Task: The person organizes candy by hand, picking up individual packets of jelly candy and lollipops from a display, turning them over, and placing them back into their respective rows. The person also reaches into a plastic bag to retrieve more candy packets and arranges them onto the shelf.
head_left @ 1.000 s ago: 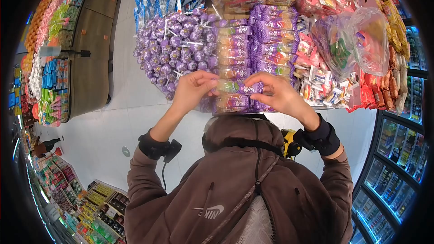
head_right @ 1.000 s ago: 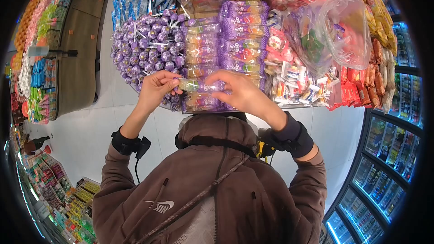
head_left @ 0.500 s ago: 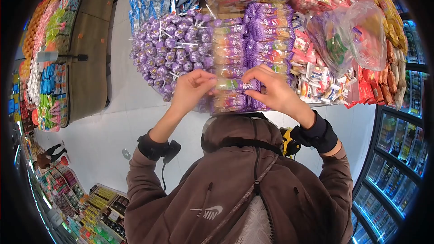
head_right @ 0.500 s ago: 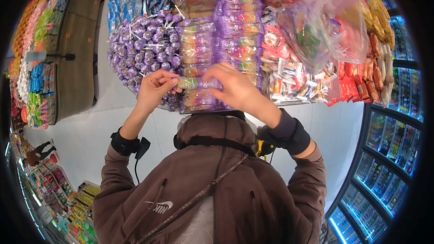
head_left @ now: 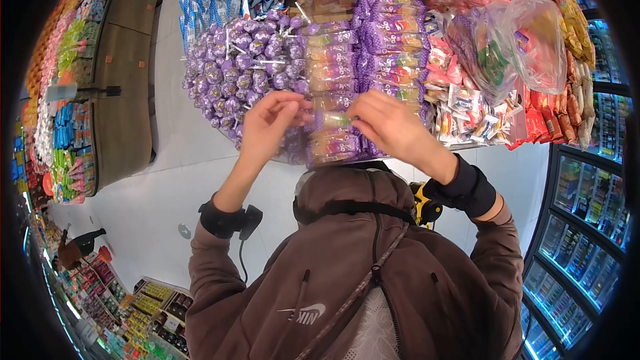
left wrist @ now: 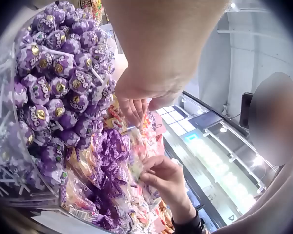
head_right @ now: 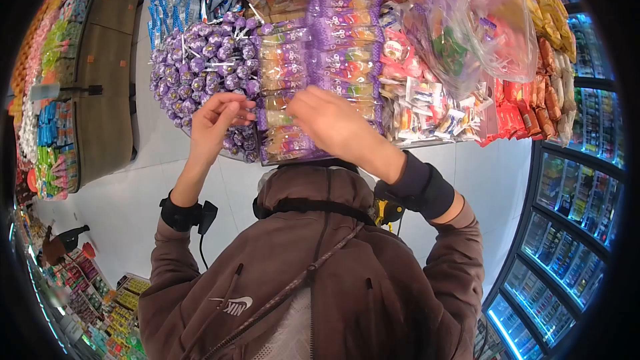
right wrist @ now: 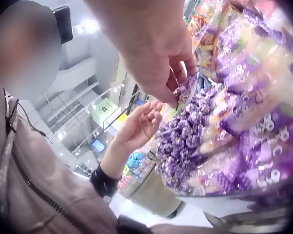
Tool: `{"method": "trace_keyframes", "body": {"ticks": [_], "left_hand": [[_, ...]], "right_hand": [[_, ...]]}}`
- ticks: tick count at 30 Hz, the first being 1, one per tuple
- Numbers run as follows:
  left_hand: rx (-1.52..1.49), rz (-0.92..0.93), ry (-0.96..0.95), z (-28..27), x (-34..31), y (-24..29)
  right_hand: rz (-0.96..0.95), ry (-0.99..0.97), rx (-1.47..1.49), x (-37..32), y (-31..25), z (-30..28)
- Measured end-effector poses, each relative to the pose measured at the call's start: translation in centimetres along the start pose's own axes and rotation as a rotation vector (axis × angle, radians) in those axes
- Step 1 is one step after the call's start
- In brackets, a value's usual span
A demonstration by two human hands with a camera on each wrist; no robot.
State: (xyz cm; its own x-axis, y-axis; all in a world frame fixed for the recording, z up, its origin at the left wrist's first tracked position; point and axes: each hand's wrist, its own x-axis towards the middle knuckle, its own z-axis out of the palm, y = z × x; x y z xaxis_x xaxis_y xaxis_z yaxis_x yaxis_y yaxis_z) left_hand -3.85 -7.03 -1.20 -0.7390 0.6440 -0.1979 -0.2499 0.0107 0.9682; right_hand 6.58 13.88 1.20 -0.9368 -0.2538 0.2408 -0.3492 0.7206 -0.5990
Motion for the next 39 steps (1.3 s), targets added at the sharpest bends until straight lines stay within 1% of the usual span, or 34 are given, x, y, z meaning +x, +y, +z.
{"method": "trace_keyframes", "body": {"ticks": [1, 5, 8, 12, 15, 20, 27, 30, 34, 37, 39], "left_hand": [[0.0, 0.021, 0.025, -0.7, -0.3, 0.0], [0.042, 0.074, 0.074, -2.3, -1.1, 0.3], [0.045, 0.06, 0.06, -2.6, -1.2, 0.0], [0.022, 0.066, 0.048, -2.7, -1.5, -0.6], [0.028, 0.08, 0.037, -2.8, -1.6, -0.7], [0.044, 0.098, 0.044, -2.8, -1.5, -0.6], [0.006, 0.086, 0.019, -2.5, -1.4, -0.6], [0.028, 0.066, 0.032, -2.1, -1.4, -0.4], [0.024, 0.084, 0.021, -1.1, -1.1, -0.2], [0.037, 0.1, -0.014, 0.1, -0.8, 0.1], [0.052, 0.098, -0.043, 1.5, -0.6, 0.7]], "right_hand": [[0.019, -0.029, 0.015, -0.5, -0.2, 0.7], [-0.041, -0.135, -0.072, -0.7, -1.1, 4.1], [-0.074, -0.195, -0.212, -0.1, -1.1, 5.6], [-0.082, -0.246, -0.316, 0.1, -0.2, 7.1], [-0.081, -0.245, -0.356, 0.4, 0.1, 7.7], [-0.007, -0.286, -0.35, 0.6, 0.5, 8.3], [0.048, -0.29, -0.375, 0.7, 0.2, 8.3], [0.061, -0.279, -0.331, 0.7, 0.1, 7.8], [-0.007, -0.064, -0.352, 0.9, 0.0, 4.9], [0.152, 0.029, -0.306, 1.3, -0.4, -2.0], [0.146, 0.402, -0.247, 0.6, 0.8, -6.5]]}}
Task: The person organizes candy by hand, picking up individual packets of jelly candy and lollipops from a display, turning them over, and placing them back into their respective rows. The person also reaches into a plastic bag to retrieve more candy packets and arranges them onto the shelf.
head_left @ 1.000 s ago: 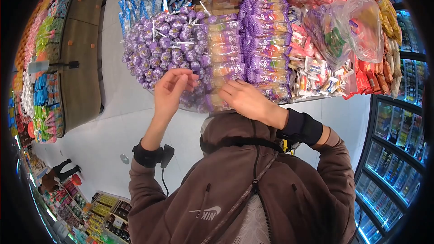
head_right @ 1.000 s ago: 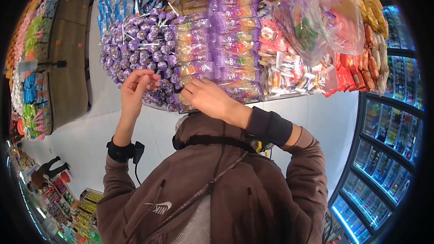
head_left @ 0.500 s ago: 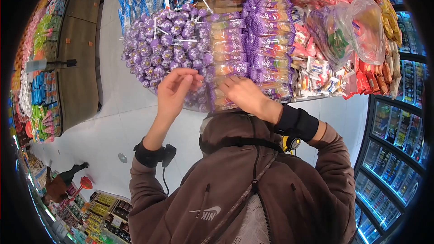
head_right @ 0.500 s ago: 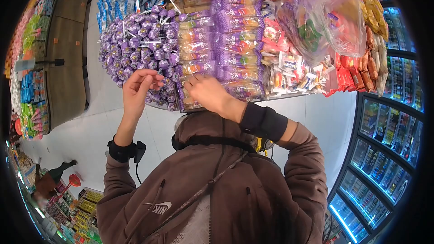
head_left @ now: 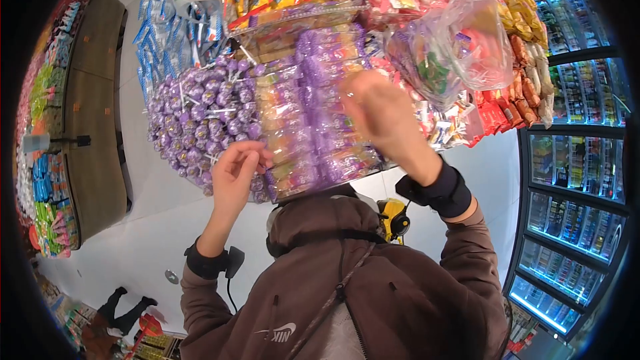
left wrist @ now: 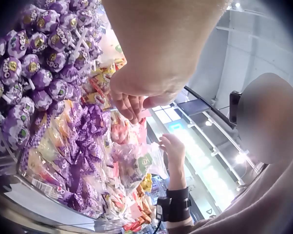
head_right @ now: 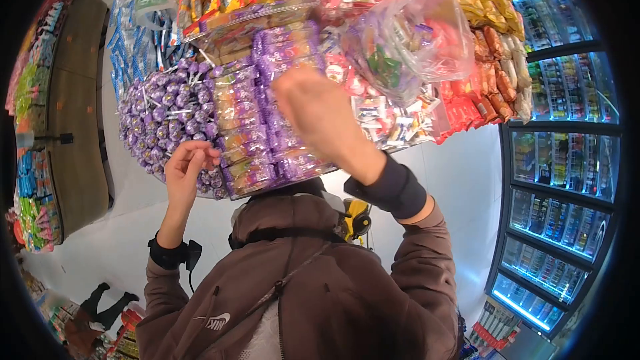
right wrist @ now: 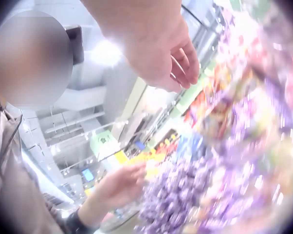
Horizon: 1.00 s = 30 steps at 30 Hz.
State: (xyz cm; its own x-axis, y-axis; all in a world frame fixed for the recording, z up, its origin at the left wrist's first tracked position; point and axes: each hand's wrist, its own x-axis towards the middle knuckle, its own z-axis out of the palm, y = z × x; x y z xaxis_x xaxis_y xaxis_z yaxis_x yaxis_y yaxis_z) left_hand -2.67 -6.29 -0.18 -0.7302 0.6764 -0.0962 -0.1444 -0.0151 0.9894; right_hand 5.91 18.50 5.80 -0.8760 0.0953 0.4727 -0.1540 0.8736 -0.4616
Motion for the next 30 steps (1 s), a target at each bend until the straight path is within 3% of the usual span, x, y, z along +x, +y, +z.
{"method": "trace_keyframes", "body": {"ticks": [4, 6, 9, 11, 14, 19, 22, 30], "left_hand": [[-0.072, -0.042, -0.064, 2.4, 0.6, 0.0], [-0.048, -0.062, -0.066, 3.1, 1.2, 0.1], [-0.042, -0.112, -0.034, 3.8, 2.0, -0.5], [-0.015, -0.097, -0.026, 4.5, 2.5, -0.6], [0.03, -0.111, -0.003, 5.2, 2.9, -0.8], [0.023, -0.131, -0.004, 6.4, 3.1, -0.9], [0.032, -0.129, -0.008, 7.1, 3.1, -0.8], [0.03, -0.154, -0.019, 8.4, 3.3, -1.0]], "right_hand": [[0.076, 0.307, -0.376, 1.6, 4.4, -8.9], [0.172, 0.32, -0.378, 1.5, 6.5, -12.0], [0.257, 0.147, -0.397, 1.2, 10.4, -14.0], [0.359, 0.025, -0.429, 0.6, 12.3, -13.7], [0.357, -0.099, -0.373, 0.0, 15.2, -12.7], [0.316, -0.051, -0.343, 0.3, 16.8, -11.1], [0.429, -0.162, -0.351, 1.0, 17.5, -10.3], [0.333, -0.116, -0.468, 1.4, 19.4, -8.6]]}}
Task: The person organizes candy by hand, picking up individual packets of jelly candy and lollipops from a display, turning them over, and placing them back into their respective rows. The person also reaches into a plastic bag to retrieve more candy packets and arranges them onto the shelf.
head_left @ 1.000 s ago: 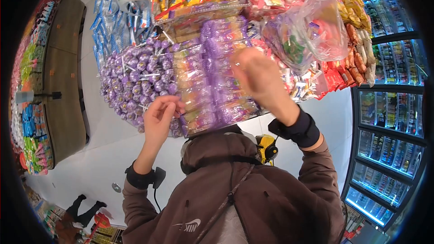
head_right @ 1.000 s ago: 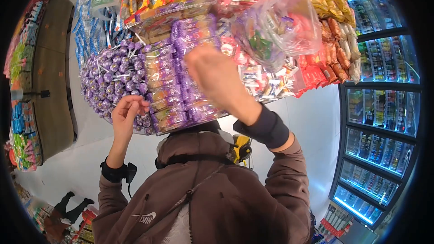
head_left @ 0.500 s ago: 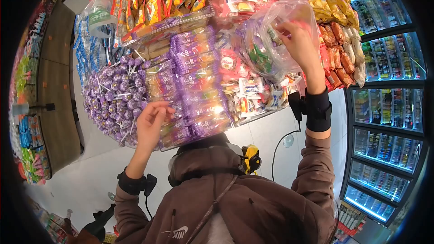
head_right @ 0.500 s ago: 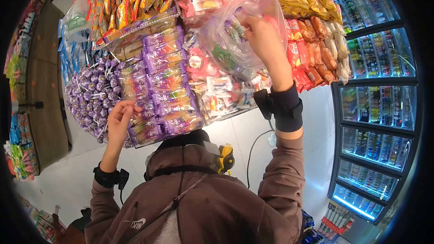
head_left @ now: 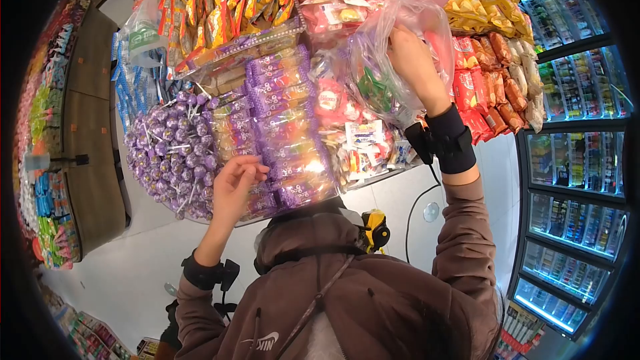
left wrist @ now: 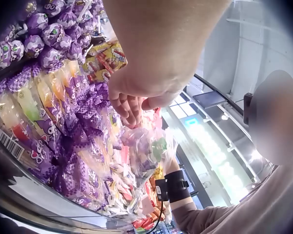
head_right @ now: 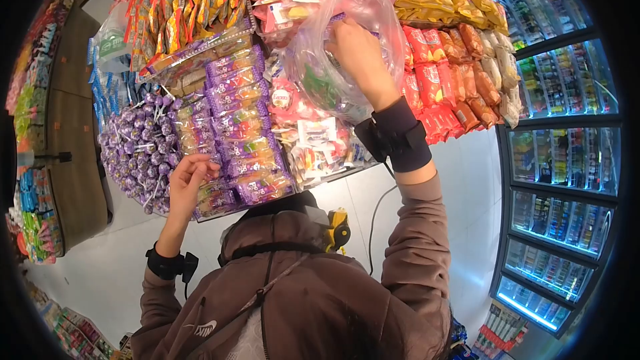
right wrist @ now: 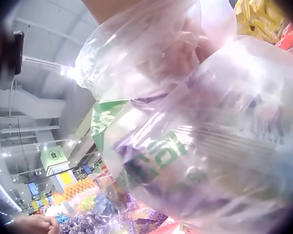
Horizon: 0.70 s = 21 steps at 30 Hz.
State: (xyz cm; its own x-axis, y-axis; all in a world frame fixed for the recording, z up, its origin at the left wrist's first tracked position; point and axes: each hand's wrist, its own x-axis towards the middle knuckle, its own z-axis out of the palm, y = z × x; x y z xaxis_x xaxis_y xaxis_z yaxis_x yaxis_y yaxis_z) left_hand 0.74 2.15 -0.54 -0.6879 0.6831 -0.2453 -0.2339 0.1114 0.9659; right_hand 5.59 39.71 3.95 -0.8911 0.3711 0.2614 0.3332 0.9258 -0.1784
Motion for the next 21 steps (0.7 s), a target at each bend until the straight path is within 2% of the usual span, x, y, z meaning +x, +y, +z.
{"method": "trace_keyframes", "body": {"ticks": [4, 7, 9, 10, 12, 15, 17, 20, 21], "left_hand": [[-0.008, 0.004, -0.02, 0.3, 0.2, 0.0], [-0.01, 0.018, -0.026, 0.5, 0.4, 0.5], [-0.036, 0.05, -0.057, 0.5, 0.6, 0.3], [-0.048, 0.065, -0.072, 0.5, 0.6, 0.2], [-0.048, 0.061, -0.091, 0.8, 0.9, 0.2], [-0.039, 0.104, -0.137, 1.7, 1.2, 0.9], [-0.118, 0.134, -0.206, 2.7, 1.4, 2.2], [-0.355, 0.04, -0.205, 3.7, 1.6, 2.9], [-0.324, 0.048, -0.224, 3.9, 1.5, 3.7]], "right_hand": [[0.007, 0.04, 0.133, -0.7, 0.0, -1.0], [0.176, 0.167, 0.196, -2.8, -1.5, -4.0], [0.075, 0.411, 0.421, -4.9, -3.4, -6.3], [0.054, 0.492, 0.412, -5.9, -5.1, -7.8], [-0.129, 0.607, 0.671, -7.7, -6.1, -8.6], [-0.155, 0.407, 1.2, -9.8, -8.6, -7.8], [-0.267, 0.219, 1.3, -9.8, -9.7, -6.1], [-0.16, 0.017, 1.454, -10.4, -11.8, -4.2], [-0.137, -0.005, 1.488, -10.7, -12.2, -3.5]]}}
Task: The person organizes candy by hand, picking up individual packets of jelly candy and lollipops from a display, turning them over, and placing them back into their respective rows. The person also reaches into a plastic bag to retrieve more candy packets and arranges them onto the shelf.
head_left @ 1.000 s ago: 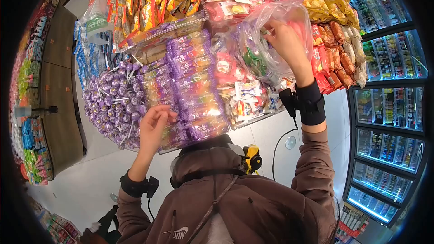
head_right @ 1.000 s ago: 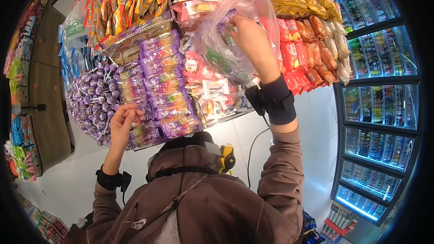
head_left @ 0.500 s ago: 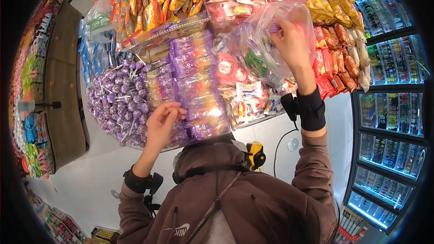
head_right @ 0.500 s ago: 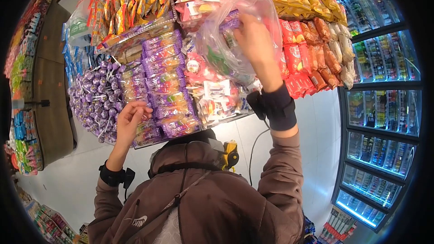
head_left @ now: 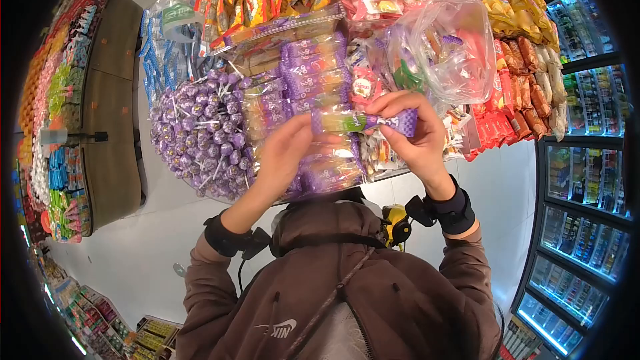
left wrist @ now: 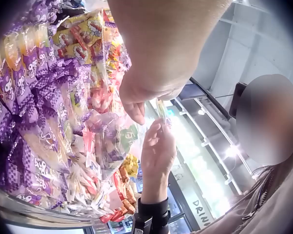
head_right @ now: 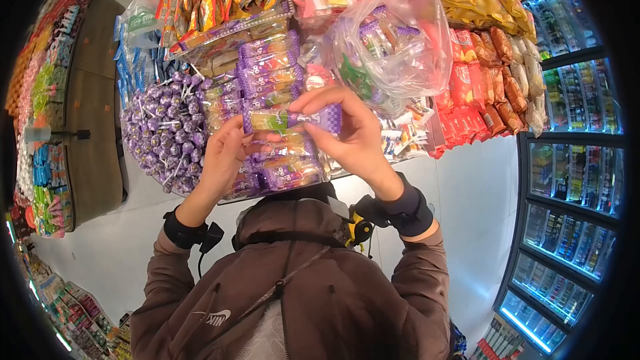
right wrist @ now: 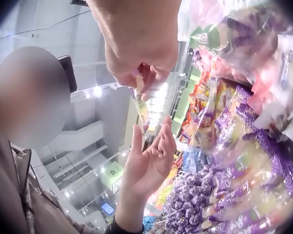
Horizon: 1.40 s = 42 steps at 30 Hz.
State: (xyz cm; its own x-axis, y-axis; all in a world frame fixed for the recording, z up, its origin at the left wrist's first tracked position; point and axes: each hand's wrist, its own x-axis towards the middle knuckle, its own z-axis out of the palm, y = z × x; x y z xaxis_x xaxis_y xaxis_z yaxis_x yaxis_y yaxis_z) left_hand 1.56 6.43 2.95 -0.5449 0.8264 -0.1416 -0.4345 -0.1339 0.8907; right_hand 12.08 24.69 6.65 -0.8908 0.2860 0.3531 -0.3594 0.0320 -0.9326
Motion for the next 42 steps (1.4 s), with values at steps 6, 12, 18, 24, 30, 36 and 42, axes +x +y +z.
{"method": "trace_keyframes", "body": {"ticks": [6, 12, 18, 24, 30, 36, 42], "left_hand": [[0.067, -0.017, 0.101, 0.0, 0.1, 0.5], [0.167, 0.037, 0.129, -0.6, 0.1, 0.5], [0.255, 0.03, 0.23, -0.4, 0.5, 0.0], [0.06, 0.023, 0.251, 1.2, 1.8, -0.8], [0.166, -0.163, 0.322, 1.5, 1.7, -2.0], [0.169, -0.149, 0.35, 1.4, 0.5, -3.1], [0.1, -0.06, 0.382, 0.1, -1.4, -2.8]], "right_hand": [[0.016, -0.114, -0.031, -0.5, 2.1, 1.3], [0.314, -0.038, 0.074, -1.4, 3.0, 1.5], [0.466, -0.048, 0.063, -2.4, 3.6, 1.9], [0.682, -0.161, 0.203, -3.2, 4.5, 2.3], [0.719, -0.298, 0.209, -4.1, 5.1, 1.4], [0.736, -0.344, 0.285, -4.9, 5.3, 1.8], [0.785, -0.409, 0.298, -4.7, 5.1, 3.6]]}}
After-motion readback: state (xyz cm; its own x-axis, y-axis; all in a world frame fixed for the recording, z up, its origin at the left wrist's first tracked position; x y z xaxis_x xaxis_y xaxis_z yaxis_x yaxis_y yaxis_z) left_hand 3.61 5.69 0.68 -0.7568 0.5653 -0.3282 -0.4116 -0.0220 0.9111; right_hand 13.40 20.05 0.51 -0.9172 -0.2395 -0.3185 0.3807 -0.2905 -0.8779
